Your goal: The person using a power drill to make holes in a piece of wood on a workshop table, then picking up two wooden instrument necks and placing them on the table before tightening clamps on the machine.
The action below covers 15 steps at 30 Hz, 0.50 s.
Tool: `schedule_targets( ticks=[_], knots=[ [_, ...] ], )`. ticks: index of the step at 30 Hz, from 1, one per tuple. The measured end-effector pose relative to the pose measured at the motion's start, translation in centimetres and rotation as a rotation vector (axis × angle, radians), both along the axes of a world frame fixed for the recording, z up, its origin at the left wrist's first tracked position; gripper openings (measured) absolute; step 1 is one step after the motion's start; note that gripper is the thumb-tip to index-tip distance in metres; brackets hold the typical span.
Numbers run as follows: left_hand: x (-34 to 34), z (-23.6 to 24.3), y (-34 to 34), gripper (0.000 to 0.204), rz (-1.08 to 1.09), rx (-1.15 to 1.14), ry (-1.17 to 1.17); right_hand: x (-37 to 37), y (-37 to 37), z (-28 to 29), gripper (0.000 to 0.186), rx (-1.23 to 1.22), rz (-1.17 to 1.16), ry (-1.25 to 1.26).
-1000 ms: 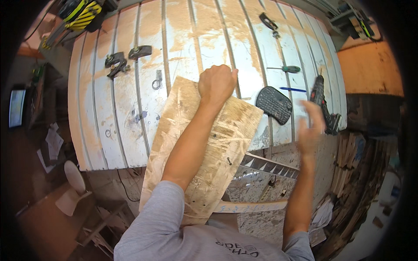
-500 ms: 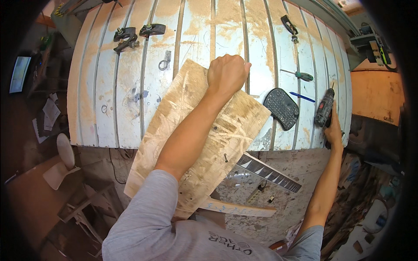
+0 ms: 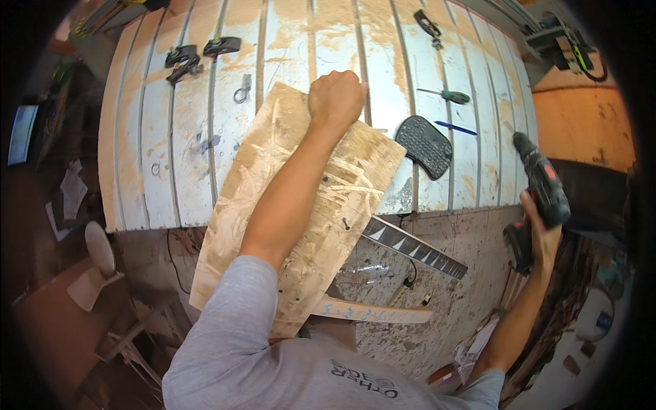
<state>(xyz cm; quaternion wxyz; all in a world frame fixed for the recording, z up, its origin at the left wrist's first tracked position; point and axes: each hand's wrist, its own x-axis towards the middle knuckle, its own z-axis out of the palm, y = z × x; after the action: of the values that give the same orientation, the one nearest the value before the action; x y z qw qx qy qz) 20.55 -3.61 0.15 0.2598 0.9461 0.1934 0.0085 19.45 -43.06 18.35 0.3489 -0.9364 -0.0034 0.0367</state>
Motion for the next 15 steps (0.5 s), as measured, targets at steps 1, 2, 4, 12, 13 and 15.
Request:
schedule_targets(
  ticks=[1,2,4,12,13,15],
  knots=[
    [0.1,-0.2,0.0,0.046,0.005,0.0,0.0,-3.3,2.6,2.3,0.027,0.076,-0.029,0.063],
    [0.0,-0.2,-0.3,0.046,-0.003,-0.008,0.0,-6.3,3.6,4.0,0.028,0.147,-0.072,0.123],
    [-0.2,0.5,-0.5,0.043,-0.011,-0.006,0.016,-11.8,2.4,5.0,0.032,0.187,-0.017,0.202],
    [0.3,0.7,-0.8,0.04,-0.019,0.035,0.047,-22.0,7.9,3.7,0.038,0.113,0.302,0.295],
    [0.2,1.2,-0.9,0.04,-0.03,0.031,0.054,-22.7,8.0,2.7,0.037,0.105,0.323,0.278],
    [0.2,1.1,-0.9,0.04,-0.03,0.031,0.05,-23.3,8.3,1.7,0.036,0.056,0.336,0.22]
  ],
)
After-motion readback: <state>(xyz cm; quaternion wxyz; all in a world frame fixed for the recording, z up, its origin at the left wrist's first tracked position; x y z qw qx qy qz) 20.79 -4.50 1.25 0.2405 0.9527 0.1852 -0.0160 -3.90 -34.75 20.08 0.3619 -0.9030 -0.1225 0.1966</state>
